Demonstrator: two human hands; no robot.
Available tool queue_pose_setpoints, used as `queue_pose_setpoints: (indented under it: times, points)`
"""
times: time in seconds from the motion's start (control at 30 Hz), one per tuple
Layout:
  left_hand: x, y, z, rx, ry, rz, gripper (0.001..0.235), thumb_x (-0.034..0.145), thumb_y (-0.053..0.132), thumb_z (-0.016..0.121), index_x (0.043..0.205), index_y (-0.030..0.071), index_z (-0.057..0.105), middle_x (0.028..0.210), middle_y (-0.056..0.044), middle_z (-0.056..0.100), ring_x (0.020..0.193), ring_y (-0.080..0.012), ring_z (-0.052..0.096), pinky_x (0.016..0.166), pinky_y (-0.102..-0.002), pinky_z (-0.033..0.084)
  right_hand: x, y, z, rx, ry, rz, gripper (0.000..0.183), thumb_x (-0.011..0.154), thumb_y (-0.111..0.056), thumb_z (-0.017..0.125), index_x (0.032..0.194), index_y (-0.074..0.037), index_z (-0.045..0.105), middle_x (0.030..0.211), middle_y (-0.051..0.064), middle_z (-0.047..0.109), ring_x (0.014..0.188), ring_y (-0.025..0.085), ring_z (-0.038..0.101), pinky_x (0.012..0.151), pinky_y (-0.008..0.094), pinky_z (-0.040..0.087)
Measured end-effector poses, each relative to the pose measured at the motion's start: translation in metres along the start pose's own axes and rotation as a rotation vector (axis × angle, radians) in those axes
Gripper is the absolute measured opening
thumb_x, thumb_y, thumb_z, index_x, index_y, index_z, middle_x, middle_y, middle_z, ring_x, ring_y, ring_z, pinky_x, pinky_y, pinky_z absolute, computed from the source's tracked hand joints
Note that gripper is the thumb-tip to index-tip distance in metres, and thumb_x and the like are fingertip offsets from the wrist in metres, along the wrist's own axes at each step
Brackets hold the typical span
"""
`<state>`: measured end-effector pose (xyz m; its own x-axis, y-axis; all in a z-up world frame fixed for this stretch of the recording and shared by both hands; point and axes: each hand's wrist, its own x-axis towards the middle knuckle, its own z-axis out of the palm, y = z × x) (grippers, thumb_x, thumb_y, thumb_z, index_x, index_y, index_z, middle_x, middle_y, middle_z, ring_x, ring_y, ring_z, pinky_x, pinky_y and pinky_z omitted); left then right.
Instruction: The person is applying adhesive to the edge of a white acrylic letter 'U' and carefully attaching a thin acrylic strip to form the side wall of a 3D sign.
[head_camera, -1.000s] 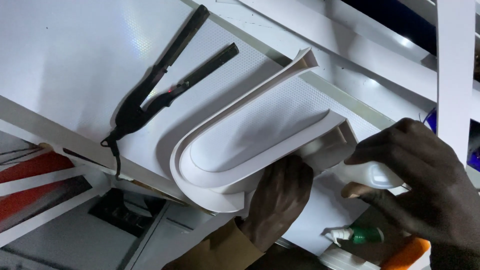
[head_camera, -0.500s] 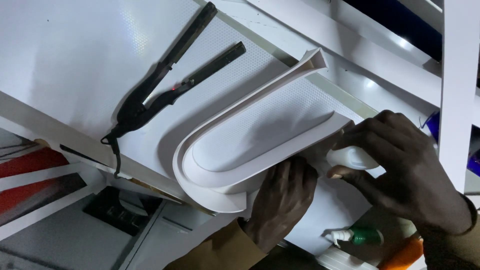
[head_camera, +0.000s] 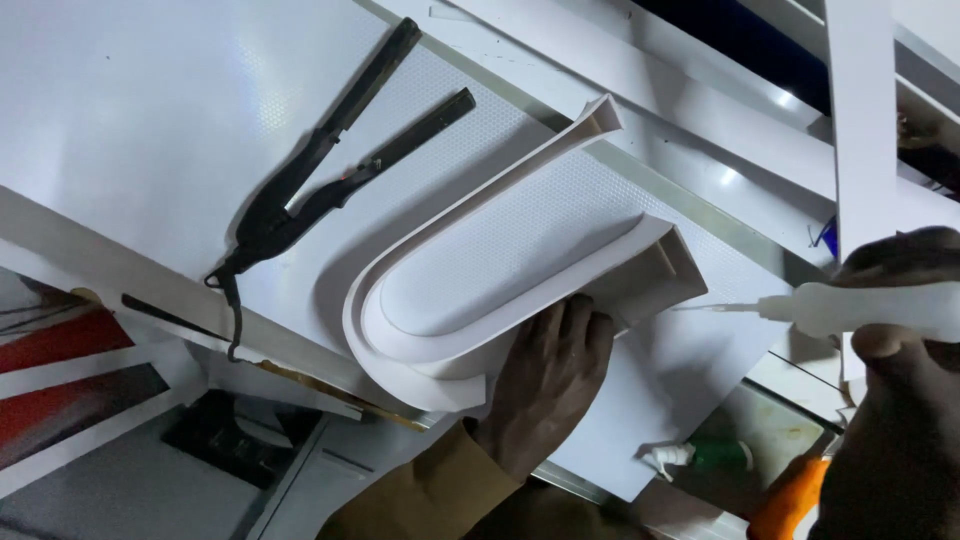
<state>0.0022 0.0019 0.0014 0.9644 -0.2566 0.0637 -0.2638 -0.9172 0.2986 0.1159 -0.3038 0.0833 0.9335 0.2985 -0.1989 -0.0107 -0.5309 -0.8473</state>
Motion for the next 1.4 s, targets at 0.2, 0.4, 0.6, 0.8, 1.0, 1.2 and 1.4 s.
queue_pose_setpoints:
  times: [0.2, 0.4, 0.6, 0.8, 1.0, 1.2, 1.4]
  points:
    - [-0.002, 0.0, -0.003, -0.001, -0.008, 0.044, 0.022, 0.114, 0.01, 0.064, 0.094, 0.017, 0.057, 0.096, -0.006, 0.057, 0.087, -0.0233, 0.056, 0.073, -0.037, 0.051, -0.065, 0.033, 0.093, 0.612, 0.421, 0.127, 0.059, 0.083, 0.001, 0.084, 0.128, -0.017, 0.052, 0.125, 0.004, 0.059, 0.097, 0.031, 0.081, 0.089, 0.043, 0.071]
    - [-0.007, 0.01, -0.004, 0.229, -0.037, 0.09, 0.019, 0.095, 0.015, 0.082, 0.098, 0.015, 0.063, 0.096, -0.003, 0.056, 0.092, -0.023, 0.062, 0.075, -0.036, 0.052, -0.076, 0.028, 0.137, 0.139, 0.326, -0.029, 0.031, 0.09, 0.001, 0.091, 0.118, 0.005, 0.078, 0.132, 0.028, 0.073, 0.141, 0.049, 0.068, 0.122, 0.057, 0.051]
    - [-0.009, 0.011, -0.01, 0.259, -0.013, 0.066, 0.022, 0.093, 0.013, 0.083, 0.1, 0.016, 0.062, 0.096, -0.003, 0.056, 0.092, -0.0219, 0.062, 0.077, -0.035, 0.054, -0.08, 0.028, 0.137, 0.014, 0.281, -0.13, 0.037, 0.095, -0.002, 0.087, 0.131, -0.007, 0.082, 0.131, 0.016, 0.082, 0.137, 0.04, 0.075, 0.12, 0.051, 0.055]
    - [-0.012, -0.003, 0.011, 0.137, -0.01, 0.11, 0.025, 0.09, 0.007, 0.083, 0.102, 0.013, 0.062, 0.097, -0.005, 0.058, 0.09, -0.0227, 0.063, 0.074, -0.036, 0.054, -0.078, 0.024, 0.106, 0.011, 0.116, -0.006, 0.038, 0.113, -0.009, 0.051, 0.15, -0.008, 0.058, 0.15, 0.021, 0.075, 0.133, 0.05, 0.072, 0.11, 0.067, 0.054]
    - [-0.014, -0.004, 0.011, 0.114, -0.004, 0.131, 0.027, 0.088, 0.006, 0.083, 0.107, 0.01, 0.064, 0.098, -0.007, 0.058, 0.093, -0.0246, 0.063, 0.078, -0.037, 0.056, -0.034, 0.047, 0.09, -0.032, 0.293, -0.325, 0.012, 0.113, 0.011, 0.076, 0.119, 0.002, 0.081, 0.123, 0.02, 0.077, 0.108, 0.039, 0.078, 0.087, 0.041, 0.065]
    - [-0.013, -0.004, 0.01, 0.256, -0.046, 0.15, 0.028, 0.088, 0.011, 0.083, 0.107, 0.013, 0.063, 0.099, -0.004, 0.057, 0.093, -0.0198, 0.06, 0.079, -0.033, 0.054, 0.007, 0.045, 0.096, -0.036, 0.084, -0.524, 0.018, 0.103, -0.001, 0.086, 0.12, -0.006, 0.089, 0.113, 0.017, 0.063, 0.089, 0.032, 0.072, 0.078, 0.046, 0.062]
    - [-0.01, 0.001, 0.0, 0.287, -0.031, 0.131, 0.025, 0.087, 0.011, 0.081, 0.101, 0.015, 0.061, 0.097, -0.004, 0.055, 0.089, -0.0193, 0.058, 0.078, -0.033, 0.051, 0.025, 0.071, 0.102, 0.043, -0.006, -0.523, 0.009, 0.109, -0.012, 0.083, 0.113, -0.008, 0.089, 0.114, 0.014, 0.06, 0.093, 0.029, 0.067, 0.082, 0.041, 0.056]
